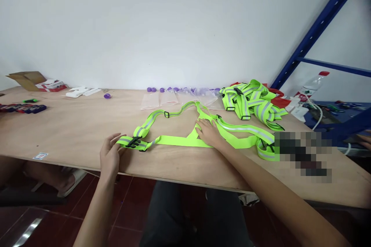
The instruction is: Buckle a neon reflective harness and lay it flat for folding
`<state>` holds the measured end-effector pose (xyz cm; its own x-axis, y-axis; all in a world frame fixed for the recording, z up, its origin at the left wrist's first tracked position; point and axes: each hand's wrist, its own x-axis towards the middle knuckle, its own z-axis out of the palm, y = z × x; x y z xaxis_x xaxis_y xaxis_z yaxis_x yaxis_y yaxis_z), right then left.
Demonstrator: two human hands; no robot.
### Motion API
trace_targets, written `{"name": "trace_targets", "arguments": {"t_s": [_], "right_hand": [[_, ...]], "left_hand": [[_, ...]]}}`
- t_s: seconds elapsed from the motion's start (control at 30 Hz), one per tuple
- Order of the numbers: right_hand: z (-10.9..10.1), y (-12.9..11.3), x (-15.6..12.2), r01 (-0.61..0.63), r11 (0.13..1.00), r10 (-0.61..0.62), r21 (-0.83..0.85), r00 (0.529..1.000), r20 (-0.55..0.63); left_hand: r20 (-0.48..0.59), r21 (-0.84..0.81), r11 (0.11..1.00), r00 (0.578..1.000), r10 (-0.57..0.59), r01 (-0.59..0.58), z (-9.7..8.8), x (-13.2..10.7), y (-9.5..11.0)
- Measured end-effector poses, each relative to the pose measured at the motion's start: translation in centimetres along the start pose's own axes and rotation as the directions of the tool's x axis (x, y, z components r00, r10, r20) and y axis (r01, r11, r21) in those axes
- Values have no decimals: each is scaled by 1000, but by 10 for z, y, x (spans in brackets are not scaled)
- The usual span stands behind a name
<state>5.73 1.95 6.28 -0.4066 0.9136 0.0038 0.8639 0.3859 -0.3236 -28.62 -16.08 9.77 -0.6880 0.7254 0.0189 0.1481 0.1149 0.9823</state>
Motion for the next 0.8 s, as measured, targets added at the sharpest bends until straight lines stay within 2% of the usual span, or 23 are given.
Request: {"name": "trace_targets", "arguments": {"t_s": [0.07, 0.13, 0.2, 0.23, 0.3, 0.33, 0.37, 0.4, 0.43, 0.47, 0.5, 0.53, 0.57, 0.63, 0.67, 0.7, 0.73, 0.8], "right_hand": [[-1, 0, -3, -5, 1000, 5, -16, 1000, 4], [-4, 0, -6, -9, 1000, 9, -17, 1000, 1], [-7, -1, -10, -16, 1000, 15, -10, 1000, -4], [-9, -1, -11, -17, 1000, 17, -6, 1000, -7], [-12, -2, -13, -8, 1000, 9, 3, 1000, -22], [-13, -2, -13, 7, 1000, -6, 8, 999, -33], [-13, -2, -14, 25, 1000, -24, 12, 999, -48], [-14, -2, -14, 42, 999, -41, 14, 997, -62], [-14, -2, -15, 52, 998, -51, 17, 996, -70], [-15, -3, -15, 52, 998, -51, 20, 996, -73], [-16, -3, -15, 43, 999, -41, 25, 997, -68], [-16, -4, -16, 29, 999, -27, 31, 998, -58], [-17, -4, -16, 15, 999, -13, 37, 999, -47], [-18, -5, -17, 1, 999, 0, 52, 1000, -29], [-19, -5, -17, 4, 998, -2, 57, 1000, -26], [-18, -4, -17, 9, 998, -7, 60, 1000, -27], [-18, -4, -16, 13, 998, -11, 60, 999, -30], [-16, -1, -16, 21, 998, -19, 56, 999, -40]], "left_hand": [[72, 340, 933, 993, 98, -117, -12, 7, -5], [253, 570, 788, 962, 103, -234, -26, 13, -5], [442, 618, 686, 891, 100, -384, -38, 13, 0], [508, 602, 647, 850, 141, -468, -41, 10, 3], [544, 575, 528, 774, 325, -626, -40, -4, 12], [530, 566, 446, 721, 447, -693, -35, -14, 17], [497, 547, 369, 646, 580, -752, -29, -24, 21], [513, 514, 273, 547, 662, -813, -20, -34, 24], [554, 473, 181, 451, 700, -862, -11, -43, 25], [591, 450, 100, 380, 712, -887, -2, -50, 25], [605, 466, 46, 356, 713, -884, 6, -54, 23], [617, 492, 7, 353, 703, -871, 13, -56, 20], [621, 533, -15, 379, 686, -846, 18, -55, 16], [634, 599, -3, 471, 613, -801, 23, -48, 8], [639, 617, 5, 505, 579, -787, 23, -44, 6], [646, 622, 10, 521, 557, -783, 21, -39, 4], [652, 617, 7, 516, 556, -787, 19, -35, 4], [652, 588, -10, 467, 597, -809, 13, -27, 6]]}}
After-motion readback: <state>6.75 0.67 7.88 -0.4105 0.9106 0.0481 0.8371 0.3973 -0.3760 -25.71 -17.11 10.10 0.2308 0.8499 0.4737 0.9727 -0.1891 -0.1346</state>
